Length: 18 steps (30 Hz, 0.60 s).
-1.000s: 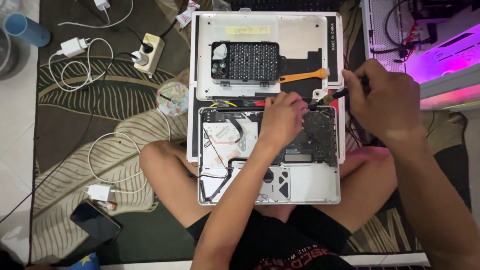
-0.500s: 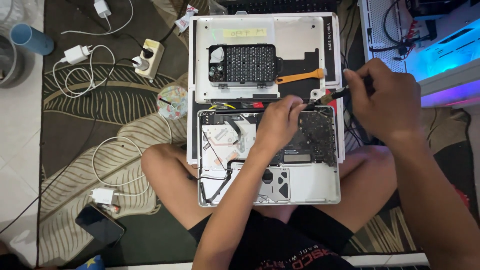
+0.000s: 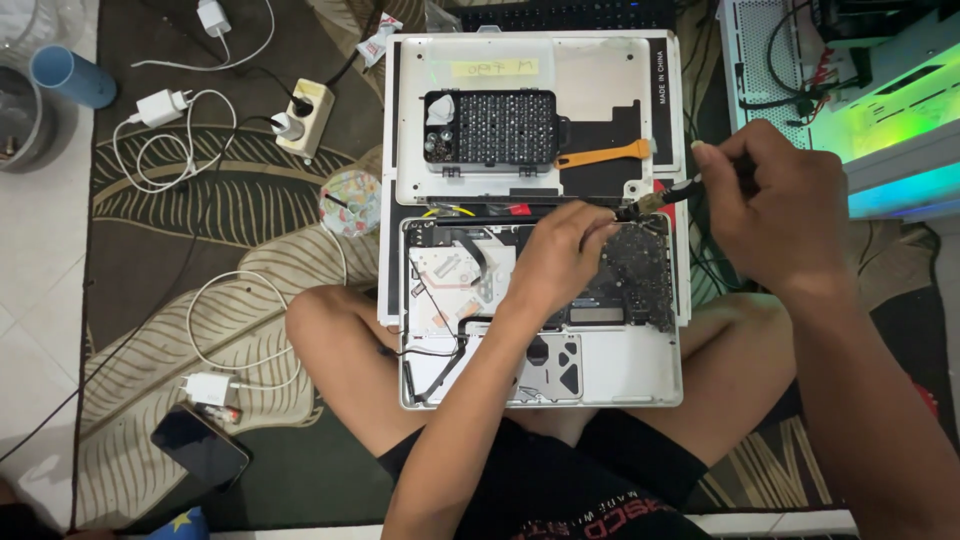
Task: Using a precision screwdriver to remove screws from a laptop motherboard during disassembly.
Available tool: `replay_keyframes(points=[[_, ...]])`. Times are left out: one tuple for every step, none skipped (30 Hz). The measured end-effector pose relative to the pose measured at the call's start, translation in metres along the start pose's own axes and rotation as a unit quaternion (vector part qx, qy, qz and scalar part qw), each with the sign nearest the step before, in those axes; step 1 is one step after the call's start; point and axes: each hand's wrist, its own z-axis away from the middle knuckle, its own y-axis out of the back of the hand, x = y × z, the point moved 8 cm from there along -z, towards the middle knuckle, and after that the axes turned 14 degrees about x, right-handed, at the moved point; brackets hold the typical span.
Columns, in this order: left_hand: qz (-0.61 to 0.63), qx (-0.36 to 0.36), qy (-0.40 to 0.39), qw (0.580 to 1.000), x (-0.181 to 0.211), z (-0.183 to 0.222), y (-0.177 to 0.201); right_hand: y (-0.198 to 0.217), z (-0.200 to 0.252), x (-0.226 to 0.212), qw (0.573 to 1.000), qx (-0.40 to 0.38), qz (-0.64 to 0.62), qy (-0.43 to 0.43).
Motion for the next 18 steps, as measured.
replay_keyframes(points=[[-0.005,-0.004,-0.002,1.0,0.001,0.001,0.0,-0.001,0.001,-0.001,1.0,-0.003,0.021,0.014],[-0.01,-0.009,-0.004,1.0,0.003,0.002,0.0,-0.001,0.002,-0.001,0.999,-0.006,0.042,0.028],[-0.01,-0.009,-0.005,1.0,0.003,0.002,0.0,0.0,0.002,-0.003,0.999,-0.005,0.043,0.029],[-0.002,-0.003,-0.012,1.0,0.005,0.002,0.001,-0.001,0.002,-0.002,0.999,-0.012,0.039,0.009],[0.004,0.004,-0.019,1.0,0.007,0.003,0.002,-0.002,0.001,-0.001,0.999,-0.019,0.034,-0.01],[0.004,0.005,-0.02,1.0,0.007,0.003,0.003,-0.001,0.001,-0.002,0.999,-0.019,0.033,-0.008],[-0.007,0.001,-0.021,1.0,0.007,0.004,0.002,-0.001,0.001,-0.004,0.999,-0.021,0.036,-0.007],[-0.019,-0.004,-0.023,1.0,0.006,0.004,0.001,-0.001,0.002,-0.005,0.999,-0.023,0.038,-0.006],[-0.019,-0.004,-0.024,1.0,0.007,0.005,0.002,-0.001,0.002,-0.005,0.999,-0.022,0.039,-0.005],[-0.021,0.006,-0.028,0.999,0.008,0.005,0.005,-0.002,0.002,-0.006,0.999,-0.023,0.041,0.001],[-0.023,0.015,-0.032,0.999,0.008,0.005,0.007,-0.003,0.003,-0.007,0.999,-0.022,0.044,0.007],[-0.023,0.016,-0.034,0.999,0.009,0.006,0.008,-0.004,0.003,-0.007,0.999,-0.02,0.044,0.008],[-0.014,0.026,-0.019,0.999,0.008,0.006,0.012,-0.004,0.003,-0.007,0.999,-0.021,0.04,0.012],[-0.005,0.037,-0.005,0.999,0.007,0.007,0.015,-0.005,0.004,-0.008,0.999,-0.022,0.036,0.015],[-0.006,0.038,-0.005,0.999,0.008,0.007,0.017,-0.005,0.003,-0.009,0.999,-0.022,0.035,0.016],[-0.002,0.039,-0.012,0.999,0.011,0.007,0.02,-0.006,0.003,-0.01,0.999,-0.033,0.025,0.005],[0.002,0.04,-0.019,0.999,0.014,0.007,0.023,-0.007,0.002,-0.01,0.999,-0.044,0.014,-0.004],[0.002,0.041,-0.02,0.999,0.014,0.006,0.025,-0.007,0.002,-0.009,0.999,-0.043,0.014,-0.003]])
